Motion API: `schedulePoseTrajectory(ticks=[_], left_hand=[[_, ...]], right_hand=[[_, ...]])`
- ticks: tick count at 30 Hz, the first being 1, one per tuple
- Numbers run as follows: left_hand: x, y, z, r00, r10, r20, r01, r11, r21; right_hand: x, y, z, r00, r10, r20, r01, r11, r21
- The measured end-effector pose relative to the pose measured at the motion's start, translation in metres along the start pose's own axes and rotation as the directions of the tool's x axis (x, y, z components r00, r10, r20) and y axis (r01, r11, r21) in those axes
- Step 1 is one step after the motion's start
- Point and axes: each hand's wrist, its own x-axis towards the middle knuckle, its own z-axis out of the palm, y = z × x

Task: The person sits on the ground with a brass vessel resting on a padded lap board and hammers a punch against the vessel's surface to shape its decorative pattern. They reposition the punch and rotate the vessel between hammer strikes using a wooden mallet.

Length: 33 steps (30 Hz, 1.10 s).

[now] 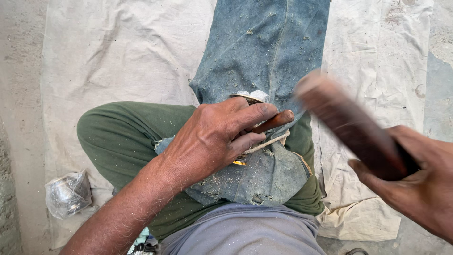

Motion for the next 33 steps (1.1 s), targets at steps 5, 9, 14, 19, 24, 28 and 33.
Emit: schedulePoseTrajectory(ticks=[5,9,14,19,24,28,33], left_hand=[[0.001,0.001,0.0,1.0,0.004,-0.006,-0.004,1.0,-0.005],[-0.001,0.001,-0.001,1.0,0.019,-0.019,-0.019,1.0,-0.019],[0.0,0.0,0.0,1.0,-0.025,-0.017,0.025,1.0,0.003],[-0.002,0.002,0.0,0.998,-0.019,-0.064,0.014,0.996,-0.091],[-0.004,0.004,-0.003,0.983,-0.154,-0.099,0.136,0.976,-0.168],[-0.002,0.005,0.002,0.964,-0.244,-0.107,0.225,0.96,-0.165],[-0.011,0.008,0.01,0.975,-0.111,-0.195,0.107,0.994,-0.034]], right_hand=[[0.001,0.003,-0.001,0.98,0.127,0.154,-0.083,0.961,-0.264],[0.003,0.007,0.001,0.988,0.078,0.132,-0.054,0.983,-0.175],[0.004,0.004,0.002,0.976,0.106,0.191,-0.167,0.925,0.342],[0.0,-0.003,0.004,0.964,0.165,0.21,-0.13,0.977,-0.172],[-0.009,0.001,0.008,0.984,0.172,0.055,-0.172,0.803,0.571],[0.0,0.01,0.002,0.952,-0.248,-0.182,0.306,0.696,0.649],[0.02,0.003,-0.002,0.993,-0.116,0.0,0.105,0.906,0.411]])
